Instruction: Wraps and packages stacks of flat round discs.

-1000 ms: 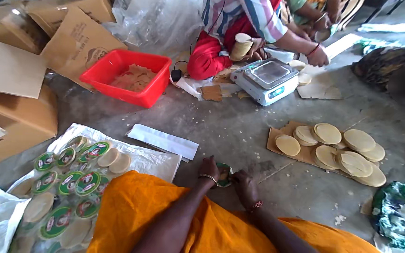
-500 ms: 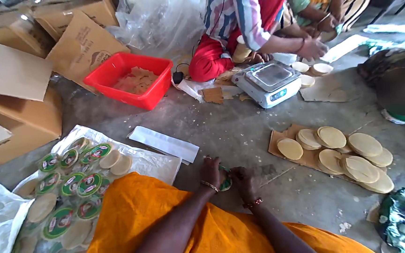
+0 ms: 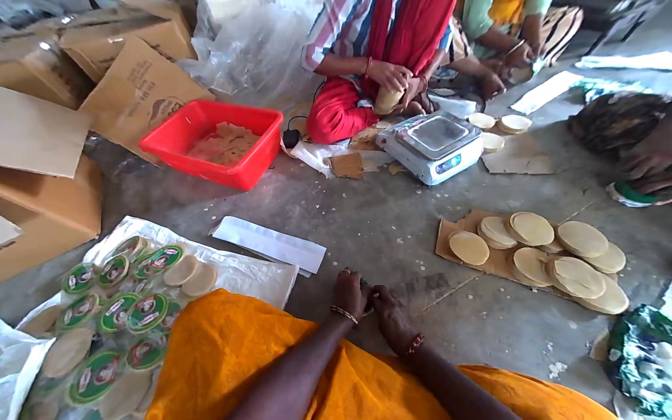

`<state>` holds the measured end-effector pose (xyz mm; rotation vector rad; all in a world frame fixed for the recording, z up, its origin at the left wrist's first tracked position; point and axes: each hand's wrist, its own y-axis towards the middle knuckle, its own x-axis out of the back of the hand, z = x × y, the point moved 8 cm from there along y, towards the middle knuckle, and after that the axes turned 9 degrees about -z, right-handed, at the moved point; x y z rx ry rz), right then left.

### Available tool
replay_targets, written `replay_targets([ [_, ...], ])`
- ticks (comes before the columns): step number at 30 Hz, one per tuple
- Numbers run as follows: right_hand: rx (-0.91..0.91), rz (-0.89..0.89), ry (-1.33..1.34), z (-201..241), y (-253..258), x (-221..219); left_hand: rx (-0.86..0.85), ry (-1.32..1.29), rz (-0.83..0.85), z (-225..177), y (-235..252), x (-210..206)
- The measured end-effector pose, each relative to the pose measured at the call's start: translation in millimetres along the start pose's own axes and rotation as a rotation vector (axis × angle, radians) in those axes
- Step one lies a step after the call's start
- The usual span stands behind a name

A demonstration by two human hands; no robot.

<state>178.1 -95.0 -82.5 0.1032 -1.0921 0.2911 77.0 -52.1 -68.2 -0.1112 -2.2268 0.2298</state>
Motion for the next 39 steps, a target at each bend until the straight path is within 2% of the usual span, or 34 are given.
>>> replay_targets([
  [3,-0.007,0.017,-0.032,0.1,0.6,-1.0,-0.083,0.037,-0.016,-2.4,4.3,-8.1],
  [8,-0.011,0.046,-0.039,5.3,-1.7,2.2,-0.385,0.320,0.153,-15.7,-15.0,-31.1],
  [10,-0.072,-0.017,0.129,-5.0,-1.1,7.9,-0.375,0.372,0.217,-17.8,-25.2,-32.5],
  [11,-0.128,-0.107,0.280,-15.3,0.2,12.5,-0.359,0.364,0.216,-17.1,-28.2,-31.8],
  [12,-0.230,-0.178,0.449,-29.3,1.7,15.5,-0.337,0.351,0.235,-18.3,-33.1,-30.6],
  [14,-0.388,-0.273,0.618,-47.3,9.9,20.0,-0.259,0.368,0.286,-22.2,-38.2,-30.9],
  [16,-0.402,-0.260,0.606,-42.3,20.4,22.3,-0.173,0.344,0.283,-26.5,-41.4,-22.9],
  [19,-0.368,-0.188,0.439,-26.1,36.6,23.7,-0.151,0.242,0.211,-24.0,-34.5,-2.1],
  [20,-0.381,-0.164,0.397,-22.7,39.4,22.5,-0.077,0.159,0.174,-19.0,-32.4,13.3],
  [23,-0.457,-0.109,0.352,-19.4,39.6,20.2,0.300,-0.021,-0.012,23.7,-22.6,48.3],
  [25,-0.490,-0.084,0.330,-19.9,41.1,22.8,0.477,-0.024,0.062,50.8,-15.5,38.5],
  [27,-0.518,-0.051,0.302,-17.7,43.0,26.0,0.549,-0.018,0.160,61.1,-11.6,20.9],
  [32,-0.578,0.099,0.275,-14.6,43.7,24.1,0.486,-0.003,0.220,49.4,-19.6,22.9],
  [35,-0.587,0.107,0.381,-27.3,34.4,40.7,0.473,-0.333,0.047,51.9,-20.3,21.6],
  [37,-0.567,0.054,0.563,-42.3,20.2,59.7,0.338,-0.485,0.028,34.0,-17.8,28.3],
  [39,-0.540,0.059,0.768,-47.0,-10.8,94.8,0.124,-0.583,0.048,-8.1,-22.6,44.1],
])
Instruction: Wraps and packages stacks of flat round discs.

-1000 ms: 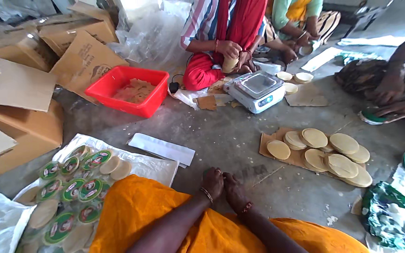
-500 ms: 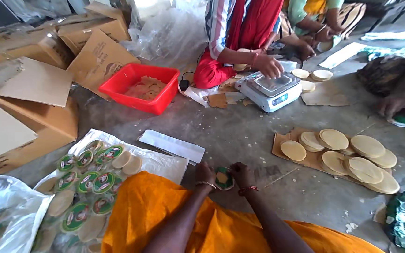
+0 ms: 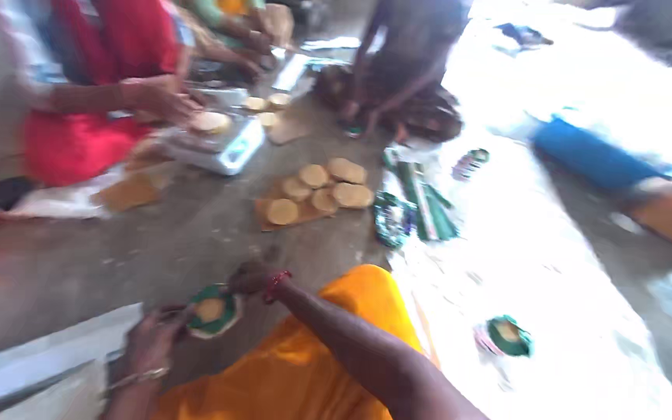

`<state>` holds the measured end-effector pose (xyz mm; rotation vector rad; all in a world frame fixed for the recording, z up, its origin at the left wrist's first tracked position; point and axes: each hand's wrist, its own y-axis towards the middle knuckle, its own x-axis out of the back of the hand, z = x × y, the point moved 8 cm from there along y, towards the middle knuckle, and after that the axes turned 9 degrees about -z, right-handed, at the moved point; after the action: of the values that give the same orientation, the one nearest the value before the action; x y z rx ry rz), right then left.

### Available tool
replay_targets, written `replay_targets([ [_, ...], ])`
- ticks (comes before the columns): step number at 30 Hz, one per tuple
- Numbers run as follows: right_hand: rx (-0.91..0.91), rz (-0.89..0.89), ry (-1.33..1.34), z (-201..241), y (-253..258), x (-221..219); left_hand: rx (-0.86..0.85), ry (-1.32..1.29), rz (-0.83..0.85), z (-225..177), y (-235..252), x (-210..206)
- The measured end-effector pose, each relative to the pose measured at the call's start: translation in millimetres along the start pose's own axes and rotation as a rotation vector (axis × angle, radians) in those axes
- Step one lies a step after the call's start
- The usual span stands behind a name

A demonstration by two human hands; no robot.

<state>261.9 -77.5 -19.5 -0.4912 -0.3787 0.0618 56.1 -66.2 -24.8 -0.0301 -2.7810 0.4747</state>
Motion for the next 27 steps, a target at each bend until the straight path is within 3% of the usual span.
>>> replay_targets([
  [3,0.066,-0.039,0.329,6.6,-70.3,52.7,-0.197,-0.202,0.205,-63.6,-36.5,-32.6],
  [6,0.196,-0.354,0.423,0.2,-175.3,128.5,-0.261,-0.290,0.461,-108.7,-89.0,-72.9],
  [8,0.285,-0.717,0.237,-28.9,-264.7,188.6,-0.266,-0.252,0.548,-111.3,-100.6,-80.9],
  [10,0.289,-1.139,-0.136,-77.7,-348.6,245.8,-0.277,-0.145,0.454,-97.6,-92.6,-70.3],
  [12,0.126,-1.381,-0.468,-137.9,-413.1,281.8,-0.221,-0.017,0.316,-71.4,-73.6,-50.1],
  [15,-0.168,-1.404,-0.788,-215.8,-464.0,283.9,-0.144,0.196,0.174,-26.6,-47.6,-22.0],
  [18,-0.166,-1.353,-0.940,-255.6,-470.5,261.3,-0.342,0.399,0.088,-0.7,-39.6,-2.7],
  [20,-0.122,-1.350,-0.932,-265.2,-465.5,245.8,-0.493,0.634,0.059,-18.5,-72.0,-5.7],
  [21,-0.087,-1.355,-0.942,-268.0,-462.1,237.2,-0.056,0.867,-0.013,-34.4,-98.4,-16.8],
  [22,-0.071,-1.356,-0.937,-272.9,-458.9,229.5,0.139,0.948,0.028,-39.7,-106.3,-21.1],
  [23,-0.081,-1.343,-0.922,-280.7,-455.4,223.5,-0.045,0.898,0.011,-30.9,-99.2,-18.1],
  [24,-0.106,-1.327,-0.902,-289.1,-451.5,219.3,-0.470,0.725,0.064,-11.2,-75.2,-8.2],
  [25,-0.123,-1.312,-0.892,-295.4,-447.3,215.0,-0.499,0.644,0.076,7.6,-54.8,-3.3],
  [27,-0.145,-1.300,-0.876,-297.0,-441.4,208.9,-0.318,0.651,0.072,19.4,-41.8,-4.9],
])
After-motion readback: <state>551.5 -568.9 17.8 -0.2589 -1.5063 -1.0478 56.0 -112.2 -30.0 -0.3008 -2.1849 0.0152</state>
